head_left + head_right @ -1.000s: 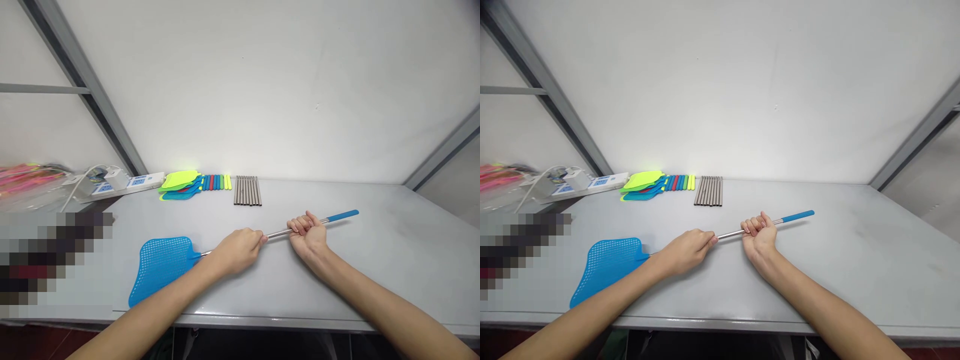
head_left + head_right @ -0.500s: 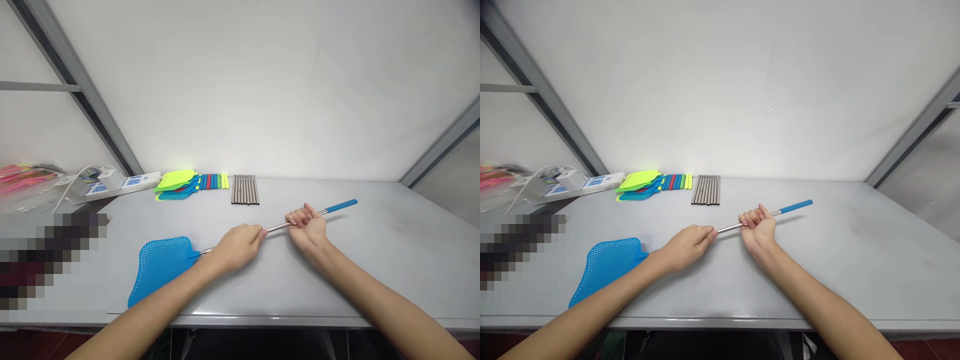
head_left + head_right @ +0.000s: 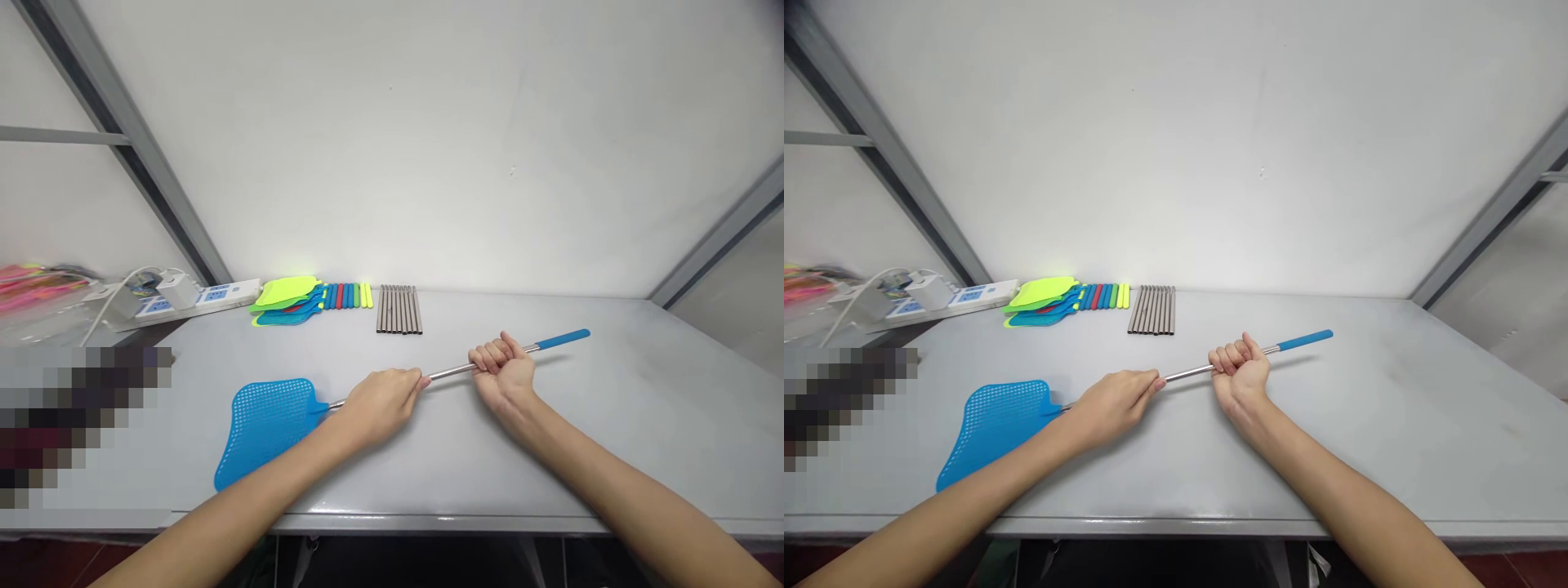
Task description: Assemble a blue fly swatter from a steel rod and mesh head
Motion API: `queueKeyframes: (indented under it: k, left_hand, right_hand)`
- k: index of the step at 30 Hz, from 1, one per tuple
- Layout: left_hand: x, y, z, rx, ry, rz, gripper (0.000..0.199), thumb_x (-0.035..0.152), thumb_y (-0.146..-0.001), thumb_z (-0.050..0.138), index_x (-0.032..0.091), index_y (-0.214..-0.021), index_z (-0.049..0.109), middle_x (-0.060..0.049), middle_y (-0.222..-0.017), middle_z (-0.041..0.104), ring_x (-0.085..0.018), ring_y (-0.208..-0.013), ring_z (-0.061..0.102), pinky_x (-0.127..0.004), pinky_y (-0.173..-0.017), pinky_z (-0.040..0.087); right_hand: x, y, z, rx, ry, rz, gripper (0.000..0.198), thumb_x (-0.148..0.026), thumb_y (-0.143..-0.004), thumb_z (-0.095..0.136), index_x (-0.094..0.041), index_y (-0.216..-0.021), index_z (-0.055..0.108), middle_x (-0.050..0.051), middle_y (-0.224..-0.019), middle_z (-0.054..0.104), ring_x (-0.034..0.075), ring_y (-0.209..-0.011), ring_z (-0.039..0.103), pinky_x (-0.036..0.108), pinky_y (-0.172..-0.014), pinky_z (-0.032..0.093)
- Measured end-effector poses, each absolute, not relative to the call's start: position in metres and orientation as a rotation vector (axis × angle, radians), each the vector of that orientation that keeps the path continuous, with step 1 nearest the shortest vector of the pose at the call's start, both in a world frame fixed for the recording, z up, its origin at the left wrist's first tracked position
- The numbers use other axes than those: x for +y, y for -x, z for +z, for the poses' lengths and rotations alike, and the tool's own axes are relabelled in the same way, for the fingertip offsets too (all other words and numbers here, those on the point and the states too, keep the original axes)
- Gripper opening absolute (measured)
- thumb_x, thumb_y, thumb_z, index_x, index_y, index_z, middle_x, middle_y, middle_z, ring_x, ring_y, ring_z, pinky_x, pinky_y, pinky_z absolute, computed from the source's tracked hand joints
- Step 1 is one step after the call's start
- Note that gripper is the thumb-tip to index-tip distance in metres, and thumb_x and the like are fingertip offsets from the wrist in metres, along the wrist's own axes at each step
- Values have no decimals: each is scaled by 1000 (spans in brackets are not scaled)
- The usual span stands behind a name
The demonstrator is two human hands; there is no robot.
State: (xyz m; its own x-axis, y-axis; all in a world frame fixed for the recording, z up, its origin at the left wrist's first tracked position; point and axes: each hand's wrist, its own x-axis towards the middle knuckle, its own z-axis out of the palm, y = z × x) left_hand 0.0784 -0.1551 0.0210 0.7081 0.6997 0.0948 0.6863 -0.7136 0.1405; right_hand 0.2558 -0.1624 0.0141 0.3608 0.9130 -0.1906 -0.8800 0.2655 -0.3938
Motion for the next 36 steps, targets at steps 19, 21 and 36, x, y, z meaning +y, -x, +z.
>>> queueKeyframes:
  k: [19, 21, 36]
  left_hand:
    - [-149, -74, 23, 1026, -2731, 204, 42, 35, -87, 16, 17, -64, 46, 0, -59, 50, -11, -52, 42, -24, -50, 26]
    - [-150, -75, 24, 1015, -2692, 211, 42, 35, -87, 16, 17, -63, 45, 0, -58, 49, -10, -51, 41, -23, -49, 26]
    - [-153, -84, 29, 1083, -2719, 270, 46, 38, -87, 9, 18, -68, 46, -1, -62, 52, -12, -57, 47, -23, -54, 30]
  right_hand:
    - [-171, -237, 10, -18, 443, 1165, 37, -19, -73, 40, -18, -51, 10, -9, -36, 10, 7, -32, 10, 20, -34, 17]
    - [-173, -234, 11, -35, 436, 1163, 37, -19, -74, 41, -18, -51, 11, -9, -36, 10, 7, -32, 9, 21, -34, 17]
    - [-169, -247, 27, -178, 446, 1249, 36, -20, -77, 37, -18, -51, 11, -8, -39, 9, 7, -33, 14, 21, -36, 23]
